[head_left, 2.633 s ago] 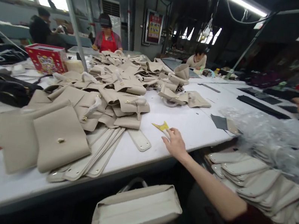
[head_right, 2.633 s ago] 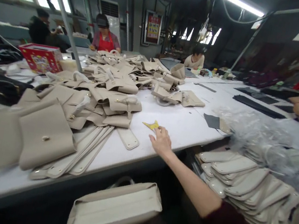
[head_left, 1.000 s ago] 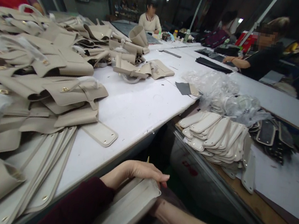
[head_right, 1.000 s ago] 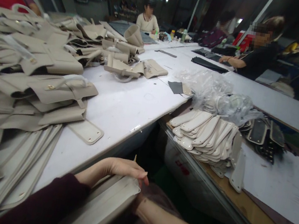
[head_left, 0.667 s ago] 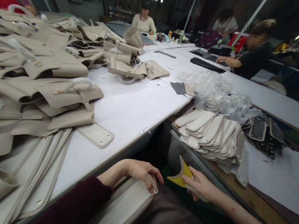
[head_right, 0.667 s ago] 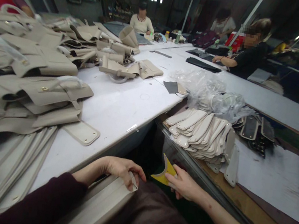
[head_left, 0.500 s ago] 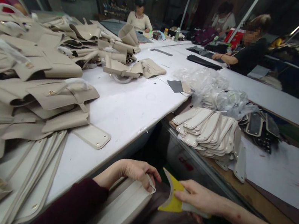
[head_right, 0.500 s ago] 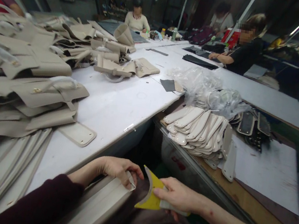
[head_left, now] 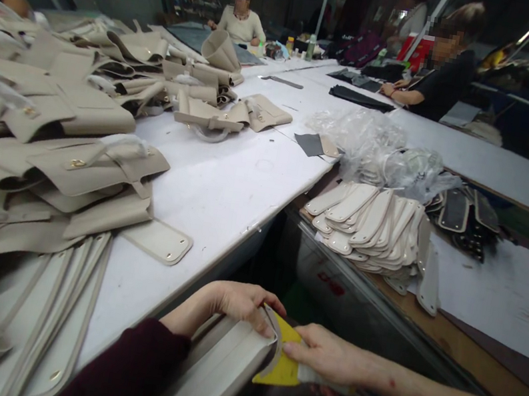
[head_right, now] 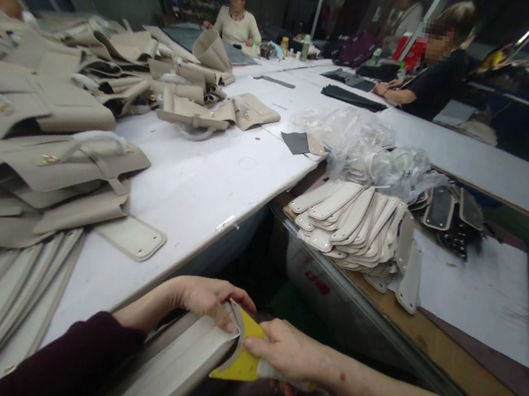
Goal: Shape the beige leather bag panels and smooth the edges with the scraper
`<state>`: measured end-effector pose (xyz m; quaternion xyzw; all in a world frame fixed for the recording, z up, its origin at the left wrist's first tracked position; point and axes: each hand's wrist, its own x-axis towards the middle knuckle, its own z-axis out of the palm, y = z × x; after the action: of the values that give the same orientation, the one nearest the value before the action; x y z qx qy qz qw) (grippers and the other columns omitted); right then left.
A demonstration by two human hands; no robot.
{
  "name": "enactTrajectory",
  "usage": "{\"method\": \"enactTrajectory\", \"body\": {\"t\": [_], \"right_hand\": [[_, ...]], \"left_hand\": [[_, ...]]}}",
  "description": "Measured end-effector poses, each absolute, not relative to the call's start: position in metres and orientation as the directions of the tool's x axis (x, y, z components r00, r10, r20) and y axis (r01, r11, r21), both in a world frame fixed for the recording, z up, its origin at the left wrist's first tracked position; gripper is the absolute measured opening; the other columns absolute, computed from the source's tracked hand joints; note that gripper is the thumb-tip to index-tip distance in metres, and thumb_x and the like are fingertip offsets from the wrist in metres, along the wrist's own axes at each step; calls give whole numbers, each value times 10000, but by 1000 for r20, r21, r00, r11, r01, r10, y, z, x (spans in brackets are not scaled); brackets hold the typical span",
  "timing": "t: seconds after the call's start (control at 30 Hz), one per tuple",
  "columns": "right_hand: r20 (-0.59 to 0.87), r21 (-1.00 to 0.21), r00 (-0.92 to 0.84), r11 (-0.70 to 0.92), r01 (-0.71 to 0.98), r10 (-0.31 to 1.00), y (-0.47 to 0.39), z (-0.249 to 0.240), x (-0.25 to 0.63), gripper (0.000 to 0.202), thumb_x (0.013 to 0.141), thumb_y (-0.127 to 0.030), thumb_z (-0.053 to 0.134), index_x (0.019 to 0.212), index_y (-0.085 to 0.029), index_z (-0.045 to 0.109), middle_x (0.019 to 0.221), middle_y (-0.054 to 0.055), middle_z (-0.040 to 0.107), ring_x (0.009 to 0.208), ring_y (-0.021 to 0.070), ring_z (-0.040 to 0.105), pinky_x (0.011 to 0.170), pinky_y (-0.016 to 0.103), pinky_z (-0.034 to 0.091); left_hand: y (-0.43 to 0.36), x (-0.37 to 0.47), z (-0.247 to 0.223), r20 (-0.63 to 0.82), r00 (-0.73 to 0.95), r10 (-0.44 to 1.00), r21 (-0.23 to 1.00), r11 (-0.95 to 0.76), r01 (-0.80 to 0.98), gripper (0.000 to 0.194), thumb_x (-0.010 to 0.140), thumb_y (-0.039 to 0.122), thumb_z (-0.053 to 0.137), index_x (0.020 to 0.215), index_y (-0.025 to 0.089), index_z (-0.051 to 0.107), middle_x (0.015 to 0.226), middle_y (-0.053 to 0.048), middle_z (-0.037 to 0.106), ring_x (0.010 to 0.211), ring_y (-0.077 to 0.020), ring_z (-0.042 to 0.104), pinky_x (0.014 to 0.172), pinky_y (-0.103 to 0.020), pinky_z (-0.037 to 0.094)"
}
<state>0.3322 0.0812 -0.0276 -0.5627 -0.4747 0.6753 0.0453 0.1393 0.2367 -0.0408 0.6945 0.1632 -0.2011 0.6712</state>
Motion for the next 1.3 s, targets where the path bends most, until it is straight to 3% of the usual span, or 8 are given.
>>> {"method": "enactTrajectory", "body": {"t": [0.27,0.67,0.9,0.97,1.1,1.2,1.3], "right_hand": [[-732,-681,-366,-600,420,575,84,-20,319,327,938,-449,456,921,-147,578,603,-3,591,383,106,531,324,158,393],[-823,-555,-306,-794,248,479,74,-29,301,390,933,-544,445,941,-161,520,501,-15,563,316,121,499,296,182,408],[-788,-590,-293,-800,109,541,68,-40,277,541,864,-713,457,857,-178,537,494,3,584,312,107,469,312,173,326],[-785,-596,-256,-801,62,564,66,-45,264,560,869,-728,430,874,-180,546,485,7,584,314,110,458,328,188,332],[-785,-591,-200,-805,-42,587,59,-51,235,555,907,-705,374,852,-188,568,482,7,568,349,112,461,367,199,314],[-777,-571,-270,-817,-79,569,47,-45,227,598,877,-724,411,769,-170,610,512,14,552,399,110,463,399,212,295],[-643,-715,-347,-697,-44,682,32,-33,240,659,765,-782,540,715,-132,640,570,30,567,462,97,442,454,222,297]], "left_hand": [[235,138,-40,-500,865,-47,866,0,500,806,648,440,777,1350,129,531,1171,-112,685,1011,-278,644,830,-330,511],[233,138,-50,-495,869,4,865,94,493,986,581,417,842,1429,144,420,1134,-115,668,966,-249,627,780,-305,488],[226,135,-55,-430,903,23,845,364,393,1031,566,288,872,1437,171,333,995,-35,638,784,-147,586,722,-290,456],[222,135,-55,-407,911,64,844,408,349,1009,609,262,845,1444,175,285,945,-8,621,760,-129,574,720,-288,446],[215,138,-51,-421,888,183,876,335,346,1012,634,289,840,1447,152,253,920,-19,629,773,-145,582,754,-323,451],[211,131,-44,-398,855,332,905,292,308,933,723,445,771,1444,144,261,1142,-110,605,969,-188,585,880,-353,446],[204,110,-34,-374,768,520,926,254,278,770,841,561,612,1422,153,314,1358,-158,502,1183,-218,509,1014,-360,387]]}}
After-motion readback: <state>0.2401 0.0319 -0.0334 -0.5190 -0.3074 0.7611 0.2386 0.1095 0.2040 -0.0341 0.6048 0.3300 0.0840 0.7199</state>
